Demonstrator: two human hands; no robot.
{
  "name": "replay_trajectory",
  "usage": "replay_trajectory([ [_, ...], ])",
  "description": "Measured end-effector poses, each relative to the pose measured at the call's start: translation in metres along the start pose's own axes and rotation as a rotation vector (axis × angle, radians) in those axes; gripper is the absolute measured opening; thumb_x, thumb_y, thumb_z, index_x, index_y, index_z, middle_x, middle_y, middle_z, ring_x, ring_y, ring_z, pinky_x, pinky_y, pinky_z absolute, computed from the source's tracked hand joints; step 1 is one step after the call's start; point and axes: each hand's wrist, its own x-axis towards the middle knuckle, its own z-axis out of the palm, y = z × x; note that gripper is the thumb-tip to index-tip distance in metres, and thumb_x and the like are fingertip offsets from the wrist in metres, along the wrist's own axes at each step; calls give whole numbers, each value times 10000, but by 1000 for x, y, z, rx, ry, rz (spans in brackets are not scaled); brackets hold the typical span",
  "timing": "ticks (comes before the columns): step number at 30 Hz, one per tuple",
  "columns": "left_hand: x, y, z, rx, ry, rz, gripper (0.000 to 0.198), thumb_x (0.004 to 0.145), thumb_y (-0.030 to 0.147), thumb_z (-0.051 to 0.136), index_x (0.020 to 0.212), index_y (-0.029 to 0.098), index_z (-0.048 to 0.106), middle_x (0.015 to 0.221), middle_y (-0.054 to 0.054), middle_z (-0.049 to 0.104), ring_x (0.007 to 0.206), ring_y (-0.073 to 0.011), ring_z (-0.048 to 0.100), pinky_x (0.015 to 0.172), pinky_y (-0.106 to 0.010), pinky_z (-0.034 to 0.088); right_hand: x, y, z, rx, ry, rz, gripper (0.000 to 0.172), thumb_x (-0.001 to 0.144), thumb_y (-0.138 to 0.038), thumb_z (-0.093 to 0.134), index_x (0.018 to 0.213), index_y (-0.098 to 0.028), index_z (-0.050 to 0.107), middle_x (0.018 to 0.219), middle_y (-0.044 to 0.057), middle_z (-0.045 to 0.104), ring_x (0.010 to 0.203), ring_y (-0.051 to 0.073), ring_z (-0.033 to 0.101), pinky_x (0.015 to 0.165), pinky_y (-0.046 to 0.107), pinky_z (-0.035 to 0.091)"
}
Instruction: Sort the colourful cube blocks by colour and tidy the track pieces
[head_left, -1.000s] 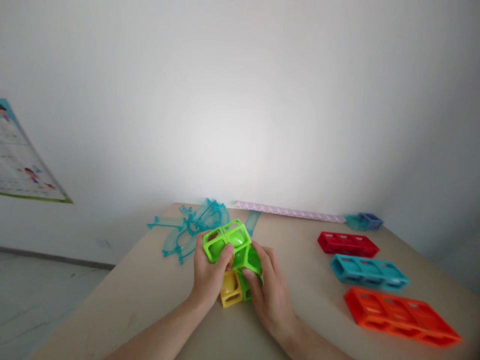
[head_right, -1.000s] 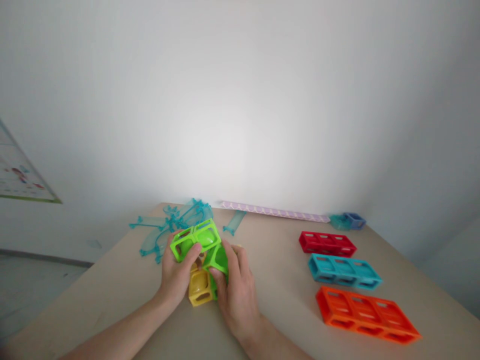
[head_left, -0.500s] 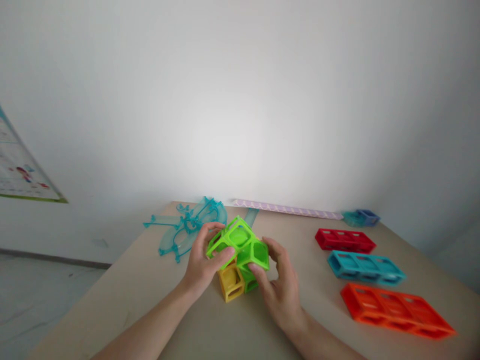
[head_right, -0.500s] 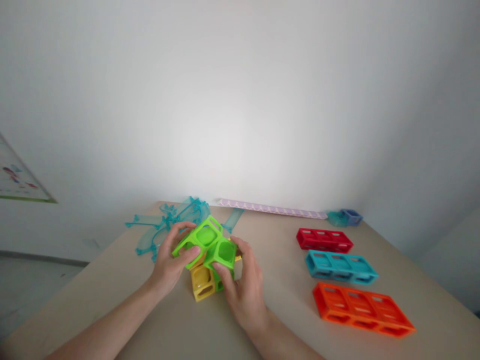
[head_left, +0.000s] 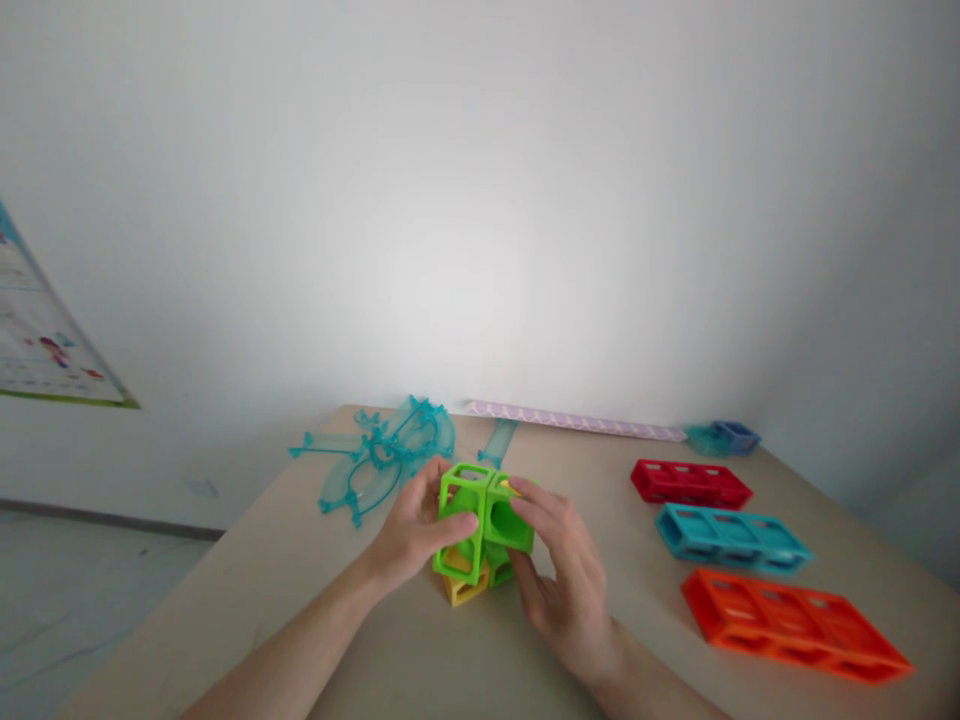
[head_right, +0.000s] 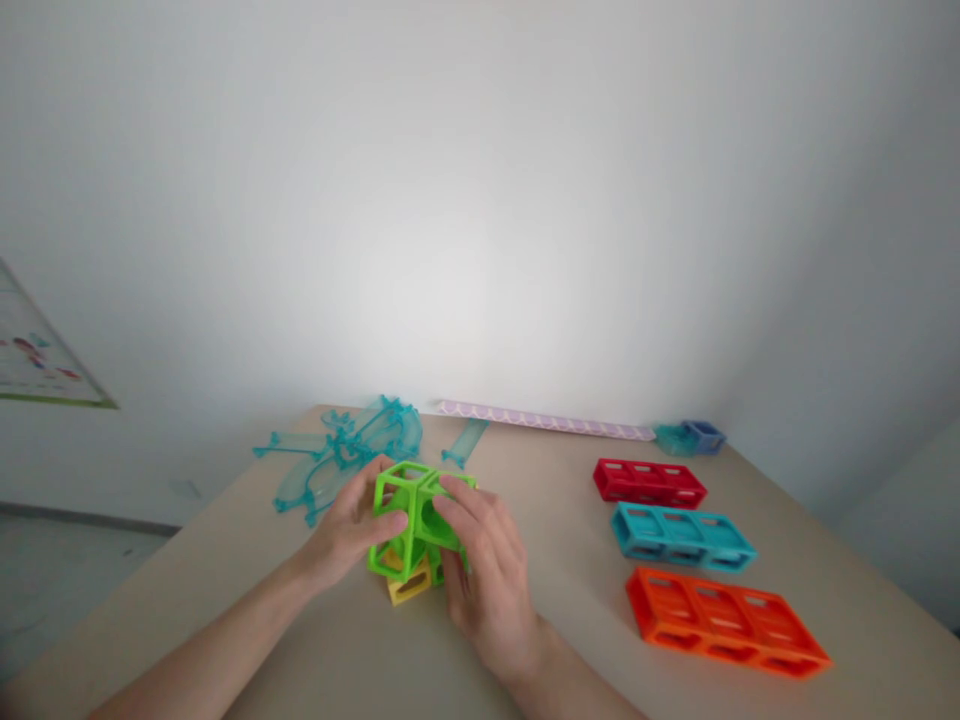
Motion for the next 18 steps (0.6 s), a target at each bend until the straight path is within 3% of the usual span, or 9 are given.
replay_trajectory([
  [4, 0, -2, -4, 15, 75, 76, 367, 654, 216, 805, 922, 184, 556, 895, -16, 608, 787, -151, 599, 681, -255, 513, 3, -8, -3, 33, 21, 37, 622, 791, -58, 509, 1374, -238, 387, 1393, 145, 463, 1276, 323, 447, 987, 564, 417],
  [7, -1, -1, -6, 19, 52, 109, 377, 653, 217, 807, 944, 191, 569, 891, -14, 614, 770, -143, 597, 662, -236, 502, 4, -5, -4, 14, -7, 81, 665, 781, -101, 507, 1412, -219, 333, 1433, 155, 418, 1313, 337, 404, 1017, 589, 389],
  [11, -2, 2, -4, 62, -6, 112, 364, 661, 227, 804, 933, 185, 567, 855, -13, 632, 743, -131, 595, 647, -213, 485, 1, 2, -3, 64, -78, 89, 714, 776, -115, 505, 1449, -218, 291, 1405, 130, 456, 1310, 309, 417, 1034, 521, 418],
  [18, -1, 2, -1, 118, 59, 175, 382, 676, 200, 794, 935, 207, 513, 1020, -36, 659, 872, -166, 633, 709, -241, 519, -6, 4, 0, 245, -124, 206, 686, 852, -182, 547, 1465, -237, 245, 1391, 143, 435, 1225, 271, 502, 881, 373, 548],
])
